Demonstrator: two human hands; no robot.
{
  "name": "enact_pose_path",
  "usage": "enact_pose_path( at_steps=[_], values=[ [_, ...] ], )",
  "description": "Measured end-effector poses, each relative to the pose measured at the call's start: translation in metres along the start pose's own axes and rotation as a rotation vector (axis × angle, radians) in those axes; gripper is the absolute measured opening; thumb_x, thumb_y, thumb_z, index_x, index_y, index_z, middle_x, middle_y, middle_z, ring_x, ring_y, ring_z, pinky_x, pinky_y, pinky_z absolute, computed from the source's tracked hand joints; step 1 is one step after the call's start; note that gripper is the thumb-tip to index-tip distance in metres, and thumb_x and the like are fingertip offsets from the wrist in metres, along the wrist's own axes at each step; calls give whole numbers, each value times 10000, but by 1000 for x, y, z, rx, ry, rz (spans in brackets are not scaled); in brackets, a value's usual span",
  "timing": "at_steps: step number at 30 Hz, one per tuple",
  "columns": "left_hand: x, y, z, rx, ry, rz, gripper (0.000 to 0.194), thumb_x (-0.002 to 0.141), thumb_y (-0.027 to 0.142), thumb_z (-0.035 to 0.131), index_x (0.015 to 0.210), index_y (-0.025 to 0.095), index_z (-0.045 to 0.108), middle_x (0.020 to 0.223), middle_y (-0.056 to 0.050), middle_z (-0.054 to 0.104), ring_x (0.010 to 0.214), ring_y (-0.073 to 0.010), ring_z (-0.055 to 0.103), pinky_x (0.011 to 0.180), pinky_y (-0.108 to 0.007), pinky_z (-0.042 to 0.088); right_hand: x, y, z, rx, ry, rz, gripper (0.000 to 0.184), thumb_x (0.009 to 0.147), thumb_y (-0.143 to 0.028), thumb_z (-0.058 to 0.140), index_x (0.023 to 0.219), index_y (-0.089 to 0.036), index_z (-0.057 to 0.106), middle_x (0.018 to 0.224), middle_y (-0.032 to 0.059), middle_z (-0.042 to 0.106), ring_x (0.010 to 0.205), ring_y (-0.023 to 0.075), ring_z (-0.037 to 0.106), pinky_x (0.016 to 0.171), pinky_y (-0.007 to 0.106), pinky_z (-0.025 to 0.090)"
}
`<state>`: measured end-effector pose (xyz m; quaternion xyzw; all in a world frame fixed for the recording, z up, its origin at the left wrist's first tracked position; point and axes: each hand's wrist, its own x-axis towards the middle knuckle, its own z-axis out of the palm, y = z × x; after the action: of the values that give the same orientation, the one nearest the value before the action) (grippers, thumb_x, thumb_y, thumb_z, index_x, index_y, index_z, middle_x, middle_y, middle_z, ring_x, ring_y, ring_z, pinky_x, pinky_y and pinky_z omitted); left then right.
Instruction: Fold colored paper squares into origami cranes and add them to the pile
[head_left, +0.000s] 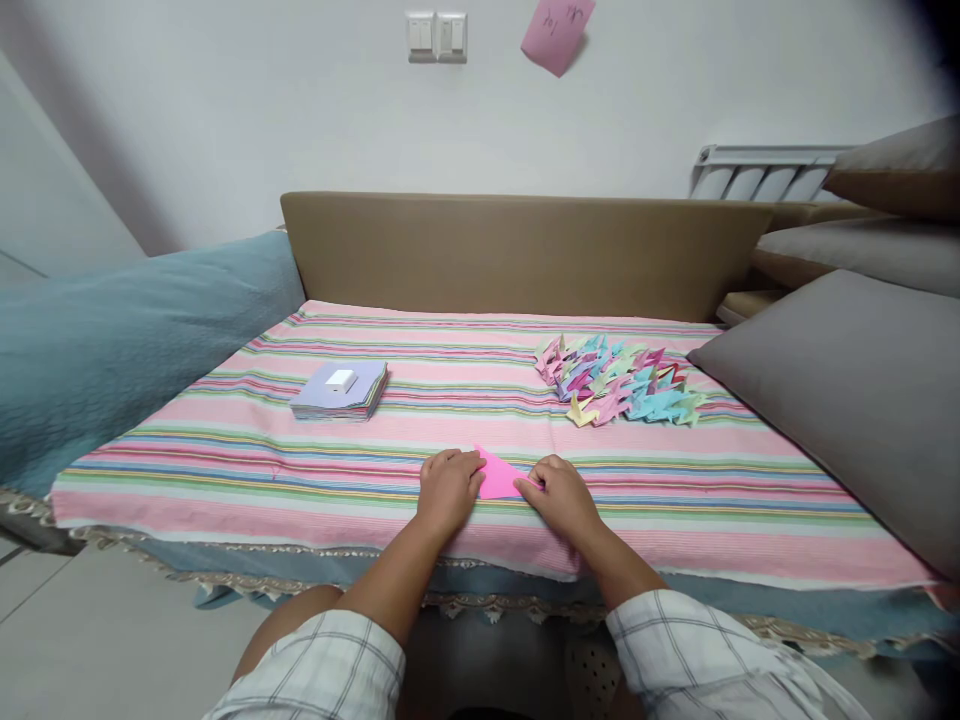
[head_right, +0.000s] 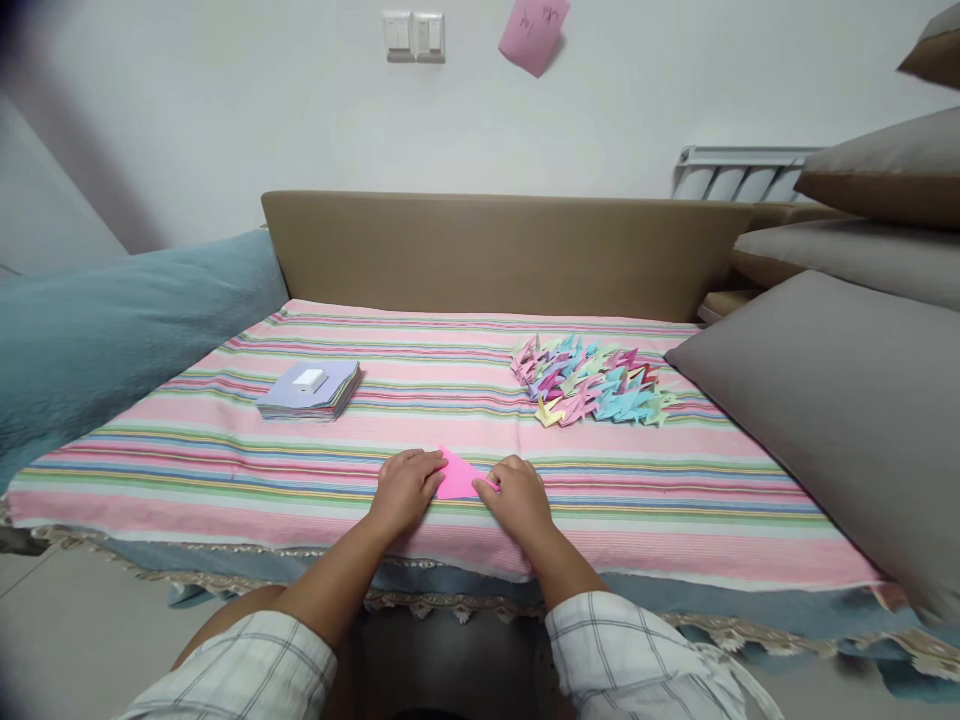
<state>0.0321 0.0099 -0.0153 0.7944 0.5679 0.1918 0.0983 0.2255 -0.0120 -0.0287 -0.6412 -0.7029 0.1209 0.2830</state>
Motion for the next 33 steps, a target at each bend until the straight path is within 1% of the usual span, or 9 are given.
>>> enact_pose_path(
  at_steps=[8,13,16,18,20,23,25,29,33],
  values=[
    [5,-10,-12,21,-180,68,420,761,394,582,1178,347,564,1327,71,508,1205,-243,421,1019,-450,290,0,1,2,-3,16,-15,277,780,-376,580,585,-187,522,737,19,539,746,158,485,679,254,337],
    [4,-9,-14,37,-208,66,490,732,421,581,1214,350,535,1358,60,474,1235,-259,389,1033,-470,274,-1,2,3,-3,36,-29,270,768,-382,584,586,-192,524,731,18,542,742,162,489,666,256,345],
    [3,-8,-13,39,-217,61,518,713,433,586,1222,352,527,1367,57,463,1246,-267,375,1033,-477,270,-2,2,3,-19,62,-28,216,765,-375,588,649,-197,549,727,16,549,738,169,493,661,263,355],
    [2,-8,-13,38,-216,61,529,703,432,592,1222,353,526,1368,57,462,1249,-267,372,1033,-476,268,-6,1,5,-42,120,-68,155,779,-352,579,763,-198,590,800,32,578,789,183,504,699,282,367],
    [2,-8,-13,36,-209,62,531,698,428,599,1219,353,528,1365,59,466,1247,-266,373,1032,-472,268,-10,-2,7,-91,184,-164,142,809,-292,550,901,-209,619,954,61,595,904,203,505,785,319,361],
    [2,-8,-13,38,-196,65,531,693,418,611,1214,349,532,1357,61,475,1240,-263,379,1032,-471,268,-19,-9,14,-181,210,-368,237,828,-189,513,1012,-277,634,1176,65,552,1078,222,460,913,386,294],
    [2,-8,-12,40,-188,69,523,695,416,616,1208,349,537,1352,59,481,1234,-262,384,1031,-472,268,-24,-14,20,-208,199,-464,267,824,-214,533,1052,-316,627,1274,54,509,1156,232,418,955,417,251],
    [2,-9,-9,41,-180,73,519,697,417,625,1205,351,539,1348,48,487,1230,-261,387,1030,-471,268,-29,-21,24,-233,181,-453,254,831,-309,543,1067,-340,631,1348,49,462,1221,245,372,990,458,194],
    [3,-11,-8,37,-174,83,536,688,401,639,1211,357,533,1353,48,481,1232,-263,385,1034,-474,261,-32,-22,18,-250,125,-370,253,822,-283,551,1041,-359,651,1367,38,445,1243,246,356,1006,475,178]
  ],
)
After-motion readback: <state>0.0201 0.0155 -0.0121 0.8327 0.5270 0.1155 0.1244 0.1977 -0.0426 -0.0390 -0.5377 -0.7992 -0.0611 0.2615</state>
